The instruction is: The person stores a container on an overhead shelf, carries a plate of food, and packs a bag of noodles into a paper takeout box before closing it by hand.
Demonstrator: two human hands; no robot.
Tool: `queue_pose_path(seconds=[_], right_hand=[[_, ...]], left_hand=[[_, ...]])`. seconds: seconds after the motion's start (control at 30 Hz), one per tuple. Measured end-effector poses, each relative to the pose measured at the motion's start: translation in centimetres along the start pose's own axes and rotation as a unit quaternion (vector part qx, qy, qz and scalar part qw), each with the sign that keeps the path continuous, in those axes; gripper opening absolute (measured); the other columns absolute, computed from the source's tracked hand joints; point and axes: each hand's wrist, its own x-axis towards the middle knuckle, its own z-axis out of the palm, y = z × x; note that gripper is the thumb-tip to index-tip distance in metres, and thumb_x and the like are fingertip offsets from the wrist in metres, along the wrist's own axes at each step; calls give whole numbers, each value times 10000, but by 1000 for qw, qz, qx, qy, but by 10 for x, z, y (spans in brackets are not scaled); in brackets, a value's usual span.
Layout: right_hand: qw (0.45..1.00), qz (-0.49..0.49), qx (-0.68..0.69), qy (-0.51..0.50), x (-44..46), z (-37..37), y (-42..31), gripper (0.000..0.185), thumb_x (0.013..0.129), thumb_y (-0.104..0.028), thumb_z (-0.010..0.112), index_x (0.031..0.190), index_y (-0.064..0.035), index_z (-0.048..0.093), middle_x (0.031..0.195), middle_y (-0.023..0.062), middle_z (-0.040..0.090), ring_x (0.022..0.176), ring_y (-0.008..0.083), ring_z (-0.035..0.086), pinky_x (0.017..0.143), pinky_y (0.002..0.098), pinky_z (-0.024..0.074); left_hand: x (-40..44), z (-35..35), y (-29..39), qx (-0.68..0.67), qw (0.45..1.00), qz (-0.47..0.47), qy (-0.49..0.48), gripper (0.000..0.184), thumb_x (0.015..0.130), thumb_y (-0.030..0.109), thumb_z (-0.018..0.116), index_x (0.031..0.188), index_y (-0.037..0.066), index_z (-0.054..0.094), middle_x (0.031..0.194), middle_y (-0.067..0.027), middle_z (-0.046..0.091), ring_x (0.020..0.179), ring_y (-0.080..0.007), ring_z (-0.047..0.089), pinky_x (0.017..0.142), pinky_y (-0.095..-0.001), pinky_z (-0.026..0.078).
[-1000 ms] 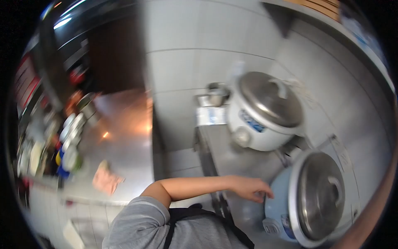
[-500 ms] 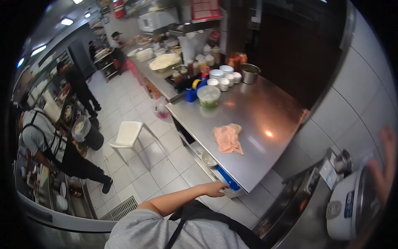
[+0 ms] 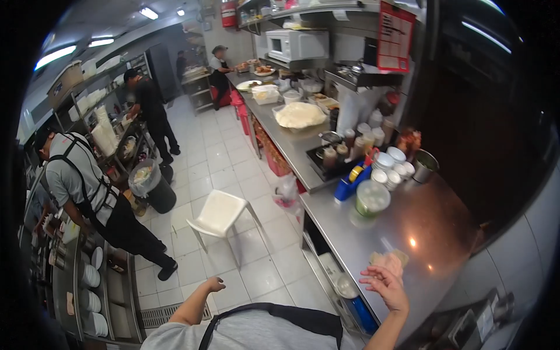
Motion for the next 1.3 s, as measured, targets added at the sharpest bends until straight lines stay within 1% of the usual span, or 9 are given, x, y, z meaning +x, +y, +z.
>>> queue_pose_path(seconds=[0.1, 0.4, 0.43, 0.6, 0.77, 0.9, 1.1, 1.2, 1.3], right_hand=[[995, 75, -55, -30, 63, 12, 1, 424, 863, -65, 591, 1265, -7, 467, 1183, 115, 570, 1020, 158, 595, 848, 261, 474], [987, -12, -77, -141, 248, 37, -48, 423, 875, -88, 598, 1269, -10, 463, 1201, 109, 556, 1068, 165, 571, 875, 281, 463], [983, -26, -75, -164, 270, 43, -49, 419, 878, -88, 594, 1269, -14, 464, 1201, 107, 555, 1073, 166, 568, 873, 283, 464], [942, 7, -76, -327, 403, 86, -47, 392, 902, -116, 577, 1267, -22, 469, 1202, 96, 546, 1063, 150, 560, 882, 264, 452], [880, -35, -209, -425, 504, 147, -64, 429, 906, -213, 592, 1265, -11, 471, 1203, 113, 547, 1080, 158, 533, 904, 291, 438], [892, 10, -224, -392, 567, 175, -64, 443, 902, -218, 595, 1275, -17, 465, 1175, 106, 562, 1017, 151, 547, 871, 281, 443], [933, 94, -169, -302, 622, 185, -43, 448, 905, -213, 593, 1274, 5, 462, 1178, 99, 578, 1036, 135, 556, 887, 278, 454], [942, 73, -170, -280, 645, 180, -32, 474, 898, -253, 602, 1270, 6, 462, 1177, 109, 581, 1051, 174, 564, 892, 305, 449], [928, 77, -215, -295, 661, 179, -36, 472, 915, -281, 572, 1274, 3, 455, 1176, 128, 576, 1035, 193, 574, 892, 306, 450]], left_hand=[[14, -36, -13, -136, 988, -43, 51, 525, 731, 296, 667, 1170, 18, 596, 1100, -226, 623, 1058, -339, 589, 924, -386, 460], [87, -51, 23, -223, 975, 18, -9, 543, 766, 296, 661, 1204, -5, 551, 1012, -201, 656, 905, -262, 643, 807, -350, 508], [87, -56, 23, -228, 973, 27, 6, 528, 786, 268, 650, 1215, -17, 536, 994, -189, 660, 808, -232, 658, 747, -335, 523], [73, -79, -3, -259, 959, -58, 101, 499, 780, 226, 659, 1201, -17, 548, 901, -177, 673, 705, -212, 662, 677, -329, 532], [104, -23, -86, -290, 926, -240, 24, 461, 755, 191, 675, 1152, -23, 580, 866, -151, 675, 690, -224, 655, 659, -333, 526], [121, -80, -109, -238, 931, -275, -37, 464, 747, 209, 673, 1151, -4, 588, 903, -165, 672, 784, -249, 645, 748, -336, 505], [274, -246, -100, -108, 981, -157, 25, 471, 735, 237, 669, 1150, 26, 600, 960, -186, 668, 925, -287, 630, 880, -340, 473], [369, -330, -73, -191, 971, -95, 109, 427, 756, 199, 641, 1144, 26, 599, 963, -176, 671, 926, -249, 642, 879, -349, 478], [402, -400, 15, -347, 928, -53, 128, 419, 809, 174, 615, 1204, 50, 549, 1027, -148, 655, 920, -221, 644, 831, -421, 489]])
